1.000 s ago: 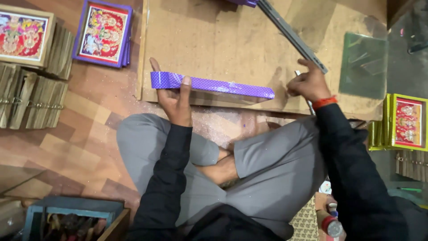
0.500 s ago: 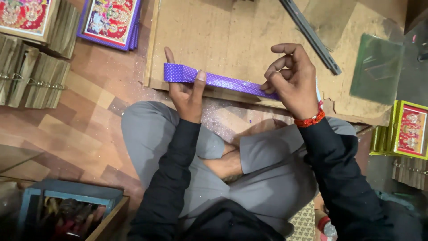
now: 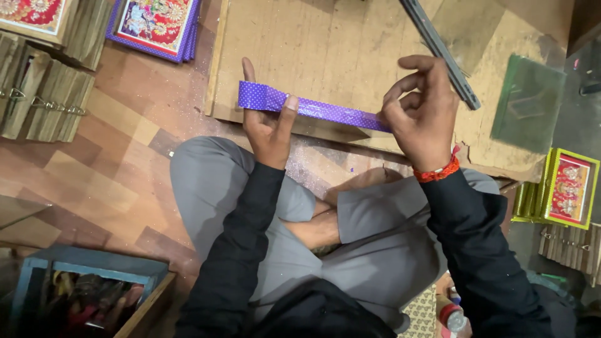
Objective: The person sits cross-legged on the floor and wraps purple patterned tape around the edges of small framed religious pictures, pressing and smoothing the tape along each side. They finish one frame, set it on a stack, and begin taping another frame.
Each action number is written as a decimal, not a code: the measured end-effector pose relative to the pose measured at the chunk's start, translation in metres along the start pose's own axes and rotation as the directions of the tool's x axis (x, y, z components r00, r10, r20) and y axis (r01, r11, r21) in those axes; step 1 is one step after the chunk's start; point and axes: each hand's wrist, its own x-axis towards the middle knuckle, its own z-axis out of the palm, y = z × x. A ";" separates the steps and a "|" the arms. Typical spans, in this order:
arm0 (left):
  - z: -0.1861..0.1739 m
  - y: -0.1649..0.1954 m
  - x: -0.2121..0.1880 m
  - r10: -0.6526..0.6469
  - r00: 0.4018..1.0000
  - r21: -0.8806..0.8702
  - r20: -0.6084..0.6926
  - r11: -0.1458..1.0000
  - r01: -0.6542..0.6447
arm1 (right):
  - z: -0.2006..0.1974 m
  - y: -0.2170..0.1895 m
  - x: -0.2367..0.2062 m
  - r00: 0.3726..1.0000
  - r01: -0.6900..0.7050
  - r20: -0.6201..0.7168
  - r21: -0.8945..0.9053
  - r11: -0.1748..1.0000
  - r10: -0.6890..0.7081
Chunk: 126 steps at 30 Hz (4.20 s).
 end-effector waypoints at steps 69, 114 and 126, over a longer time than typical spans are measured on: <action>0.022 -0.012 0.015 -0.056 0.977 0.046 -0.204 0.997 0.067 | -0.056 0.054 -0.021 0.951 0.291 0.250 -0.526 0.800 -0.182; 0.012 -0.020 -0.007 -0.207 0.966 -0.178 -0.153 0.968 0.179 | 0.030 -0.001 -0.022 0.936 0.341 0.126 -0.552 0.761 -0.328; 0.028 -0.008 -0.010 -0.109 0.982 -0.164 0.151 0.977 0.134 | 0.015 0.005 -0.043 0.910 0.272 -0.095 -0.600 0.753 -0.404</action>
